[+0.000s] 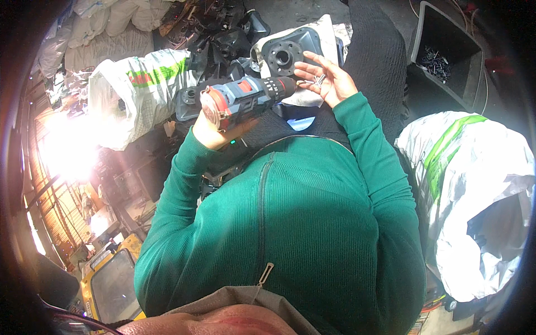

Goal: The person sits on the floor and uses a cordless drill to fasten screws into black plastic parts. They repeatedly pick up parts, align them, and drive screws before placing the assembled units aside.

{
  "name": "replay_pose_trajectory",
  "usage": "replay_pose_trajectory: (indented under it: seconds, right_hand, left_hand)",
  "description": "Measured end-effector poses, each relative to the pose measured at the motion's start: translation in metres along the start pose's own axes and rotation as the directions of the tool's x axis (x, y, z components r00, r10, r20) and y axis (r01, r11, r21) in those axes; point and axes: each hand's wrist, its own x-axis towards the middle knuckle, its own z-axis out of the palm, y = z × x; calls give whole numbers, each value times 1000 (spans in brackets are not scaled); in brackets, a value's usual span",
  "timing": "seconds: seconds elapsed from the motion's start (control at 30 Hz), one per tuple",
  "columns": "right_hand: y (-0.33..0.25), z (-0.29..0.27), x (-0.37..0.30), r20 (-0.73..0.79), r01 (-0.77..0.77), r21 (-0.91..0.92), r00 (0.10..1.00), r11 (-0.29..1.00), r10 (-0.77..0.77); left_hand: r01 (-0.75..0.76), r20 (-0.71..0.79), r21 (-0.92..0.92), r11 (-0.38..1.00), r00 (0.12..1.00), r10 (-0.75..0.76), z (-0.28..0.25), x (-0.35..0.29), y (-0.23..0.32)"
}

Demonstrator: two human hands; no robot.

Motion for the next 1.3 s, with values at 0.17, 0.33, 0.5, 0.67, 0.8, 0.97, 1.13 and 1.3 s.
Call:
replay_pose_trajectory:
  seconds: [0.17, 0.33, 0.5, 0.67, 0.8, 0.97, 1.13, 1.3]
  right_hand:
    - [12, -15, 1, -86, -77, -39, 994, 996, 74]
    - [19, 7, -10, -73, -137, 36, 988, 990, 139]
    - [23, -1, -5, -117, -175, 39, 977, 984, 179]
    - [19, -4, 3, -101, -234, -19, 968, 972, 231]
    - [18, 5, 7, -160, -254, -56, 957, 966, 242]
    - [28, -31, 31, -471, -7, -53, 882, 999, -18]
    - [25, -24, 68, -559, -58, -316, 818, 947, -136]
    - [19, -17, 84, -569, -166, -466, 809, 869, -150]
  left_hand:
    - [36, -120, -148, 988, 991, -54, -7, -8, 4]
    - [73, -101, -258, 963, 990, -102, -9, -11, 2]
    - [75, -90, -186, 980, 992, -93, -9, -11, 1]
    - [-17, -20, -25, 1000, 1000, 16, -17, -6, -6]
    - [-32, 3, 24, 999, 999, 32, -14, -1, -13]
    - [100, -34, 13, 995, 995, -99, -10, 20, -22]
    - [168, -20, 35, 985, 986, -167, -5, 39, -38]
    - [268, 56, 16, 963, 962, -268, 0, 56, -41]
